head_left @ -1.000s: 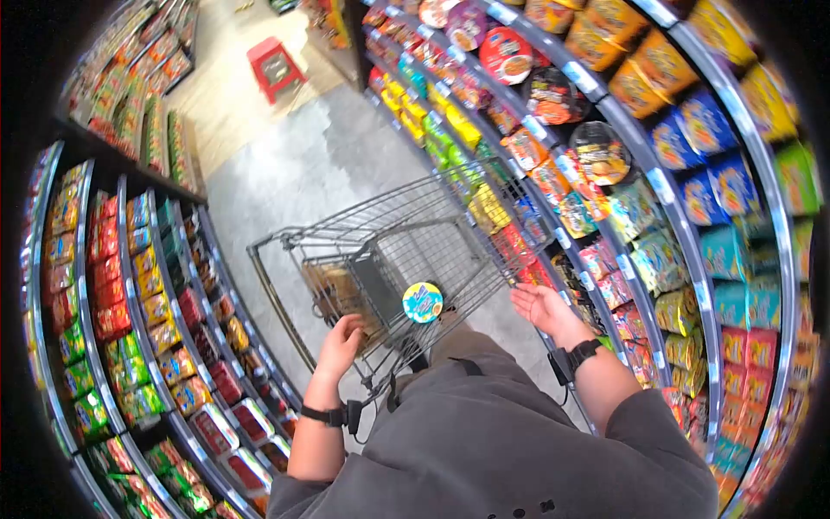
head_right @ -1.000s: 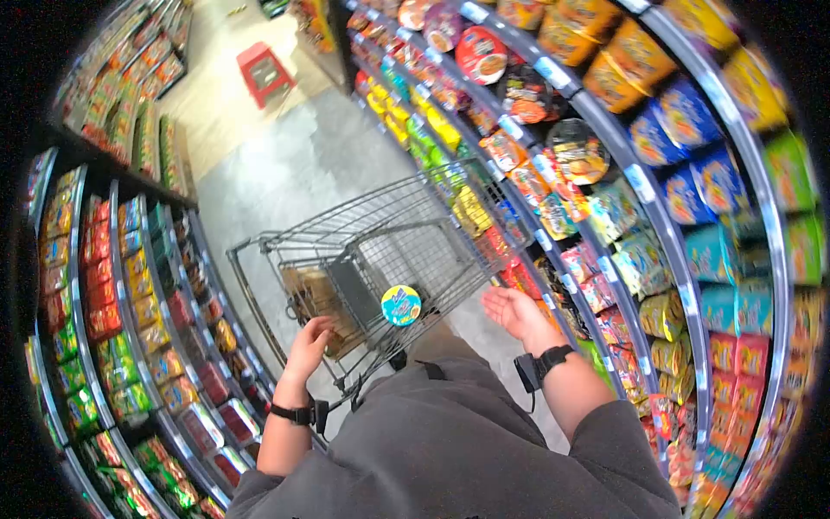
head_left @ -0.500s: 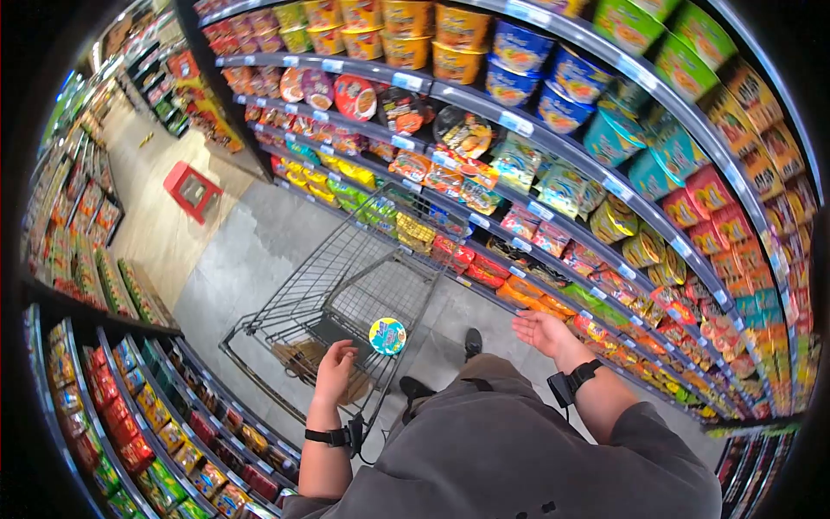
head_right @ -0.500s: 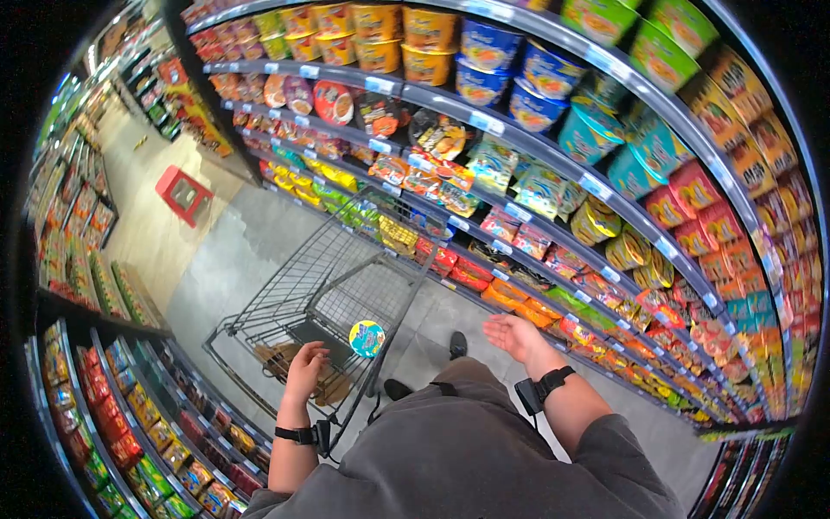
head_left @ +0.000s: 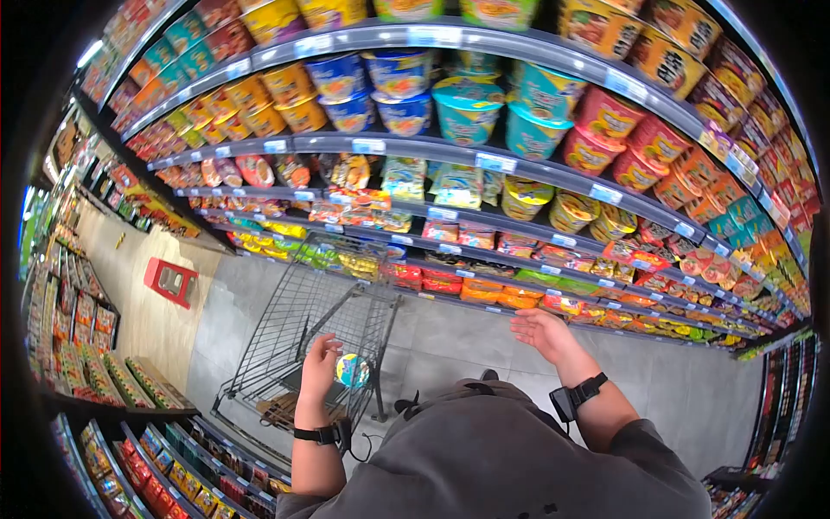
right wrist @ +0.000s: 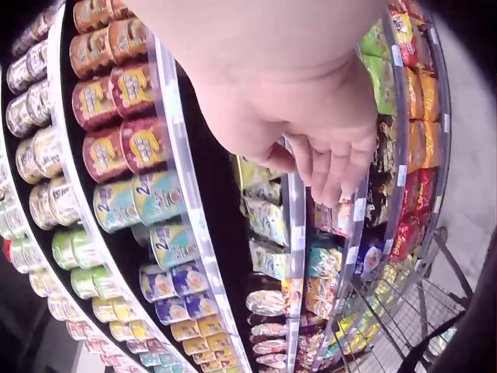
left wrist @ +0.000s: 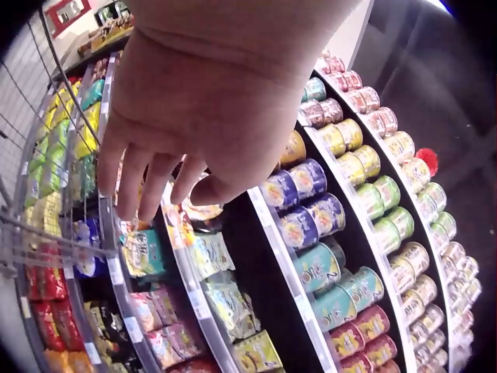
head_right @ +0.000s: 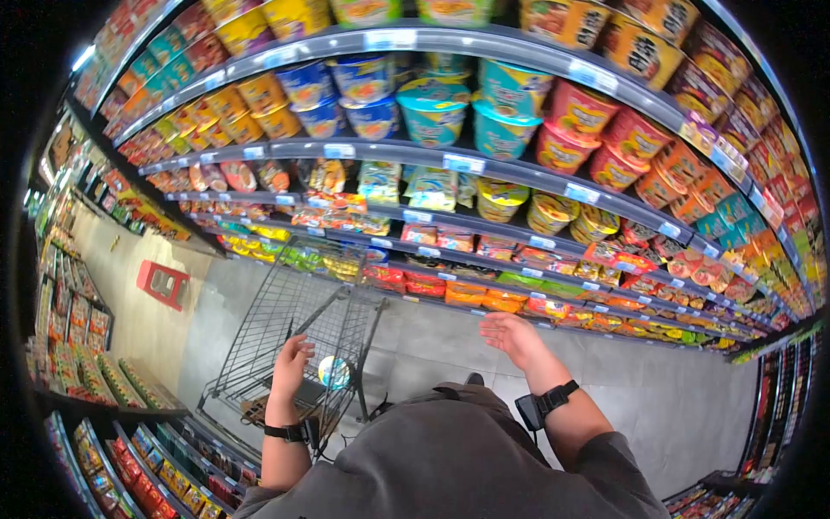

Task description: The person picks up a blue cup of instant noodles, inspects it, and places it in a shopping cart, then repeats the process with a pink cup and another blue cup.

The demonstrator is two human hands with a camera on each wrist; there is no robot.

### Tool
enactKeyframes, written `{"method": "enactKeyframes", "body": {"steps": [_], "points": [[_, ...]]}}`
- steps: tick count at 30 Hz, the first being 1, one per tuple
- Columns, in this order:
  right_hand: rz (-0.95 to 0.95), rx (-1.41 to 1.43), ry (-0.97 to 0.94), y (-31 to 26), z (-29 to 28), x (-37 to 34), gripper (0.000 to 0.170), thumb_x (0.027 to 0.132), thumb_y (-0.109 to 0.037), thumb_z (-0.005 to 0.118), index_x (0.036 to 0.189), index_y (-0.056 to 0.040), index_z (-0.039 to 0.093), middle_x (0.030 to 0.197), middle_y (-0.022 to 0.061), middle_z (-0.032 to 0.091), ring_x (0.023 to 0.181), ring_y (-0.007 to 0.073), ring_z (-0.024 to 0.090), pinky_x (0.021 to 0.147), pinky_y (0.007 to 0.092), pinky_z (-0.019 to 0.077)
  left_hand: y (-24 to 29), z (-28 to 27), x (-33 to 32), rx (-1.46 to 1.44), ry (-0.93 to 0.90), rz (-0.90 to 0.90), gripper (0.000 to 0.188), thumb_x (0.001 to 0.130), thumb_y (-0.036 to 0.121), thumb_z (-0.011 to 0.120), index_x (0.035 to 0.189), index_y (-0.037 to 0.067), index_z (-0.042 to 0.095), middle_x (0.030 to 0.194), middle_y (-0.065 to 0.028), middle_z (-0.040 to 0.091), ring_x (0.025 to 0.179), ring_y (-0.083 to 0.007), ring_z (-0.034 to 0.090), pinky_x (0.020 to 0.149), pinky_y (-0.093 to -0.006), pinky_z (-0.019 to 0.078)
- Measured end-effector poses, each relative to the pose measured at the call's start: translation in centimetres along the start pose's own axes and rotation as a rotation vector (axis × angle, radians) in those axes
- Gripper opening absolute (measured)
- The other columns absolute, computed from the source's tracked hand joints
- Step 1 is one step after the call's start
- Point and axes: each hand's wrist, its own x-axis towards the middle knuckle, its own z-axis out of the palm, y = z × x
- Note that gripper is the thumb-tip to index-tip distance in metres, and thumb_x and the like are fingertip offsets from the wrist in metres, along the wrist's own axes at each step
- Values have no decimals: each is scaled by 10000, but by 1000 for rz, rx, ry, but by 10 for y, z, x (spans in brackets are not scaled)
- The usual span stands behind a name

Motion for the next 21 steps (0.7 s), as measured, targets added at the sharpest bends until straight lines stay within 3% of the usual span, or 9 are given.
{"method": "enactKeyframes", "body": {"steps": [11, 17, 21], "points": [[-227, 86, 70, -70, -156, -81, 316, 1011, -167, 546, 1290, -32, 608, 1259, 171, 680, 1126, 282, 670, 947, 409, 531, 120, 167, 62, -2, -124, 213, 374, 1010, 59, 533, 1380, 13, 553, 1203, -130, 703, 1061, -203, 663, 920, -317, 504], [-302, 57, 32, -104, -185, -107, 361, 1017, -185, 544, 1342, -33, 586, 1318, 169, 665, 1181, 280, 652, 990, 411, 507, 165, 230, 72, 38, -149, 321, 375, 1007, 21, 555, 1382, 13, 551, 1247, -123, 689, 1137, -199, 646, 996, -335, 492], [-356, -32, -101, -129, -169, -109, 409, 1017, -189, 554, 1395, -35, 569, 1407, 155, 626, 1289, 283, 599, 1054, 418, 469, 204, 248, 68, 48, -145, 338, 356, 1022, 46, 569, 1375, 2, 555, 1232, -122, 686, 1121, -183, 646, 957, -311, 504]]}}
